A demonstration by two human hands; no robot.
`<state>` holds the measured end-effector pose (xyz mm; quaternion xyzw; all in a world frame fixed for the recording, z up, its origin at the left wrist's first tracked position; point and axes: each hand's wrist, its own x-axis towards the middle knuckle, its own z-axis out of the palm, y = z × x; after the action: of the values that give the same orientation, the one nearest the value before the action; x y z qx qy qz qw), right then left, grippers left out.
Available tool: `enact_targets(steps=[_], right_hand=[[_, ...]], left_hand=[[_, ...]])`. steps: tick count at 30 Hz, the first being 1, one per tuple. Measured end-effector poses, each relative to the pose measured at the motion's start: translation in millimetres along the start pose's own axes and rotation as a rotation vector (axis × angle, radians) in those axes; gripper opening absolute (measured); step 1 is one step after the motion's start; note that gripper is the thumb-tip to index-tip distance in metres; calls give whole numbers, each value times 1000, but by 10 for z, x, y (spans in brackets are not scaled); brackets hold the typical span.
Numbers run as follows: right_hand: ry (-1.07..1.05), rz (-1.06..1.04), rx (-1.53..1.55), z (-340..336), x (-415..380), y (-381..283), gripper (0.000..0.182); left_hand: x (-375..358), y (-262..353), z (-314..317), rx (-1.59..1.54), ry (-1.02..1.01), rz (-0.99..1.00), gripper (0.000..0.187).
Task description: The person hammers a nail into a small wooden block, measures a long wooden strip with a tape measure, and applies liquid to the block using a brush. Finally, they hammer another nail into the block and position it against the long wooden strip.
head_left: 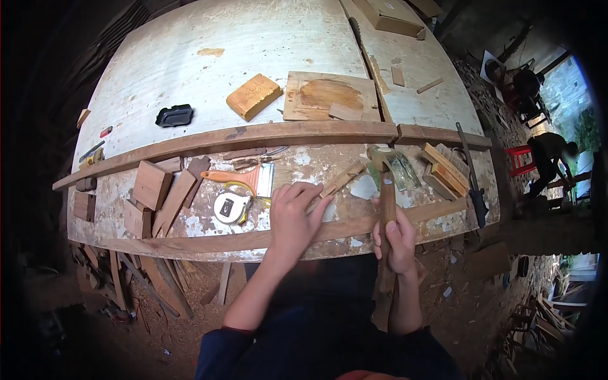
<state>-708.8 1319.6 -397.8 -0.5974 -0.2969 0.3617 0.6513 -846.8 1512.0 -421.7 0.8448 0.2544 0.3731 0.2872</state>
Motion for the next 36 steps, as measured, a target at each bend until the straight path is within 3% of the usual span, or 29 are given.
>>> enact_targets(steps=[10, 18, 24, 36], right_hand=[[9, 151, 76, -25, 28, 105, 49], [6, 133, 8, 15, 40, 63, 43], [8, 143, 49, 27, 28, 111, 46], [22, 154, 66, 57, 28, 73, 49]], left_hand=[[38, 0, -53, -130, -111, -116, 23], [30, 26, -75, -96, -116, -131, 24], [68, 76, -58, -186, -22, -88, 22], [24, 64, -77, 4, -29, 125, 25]])
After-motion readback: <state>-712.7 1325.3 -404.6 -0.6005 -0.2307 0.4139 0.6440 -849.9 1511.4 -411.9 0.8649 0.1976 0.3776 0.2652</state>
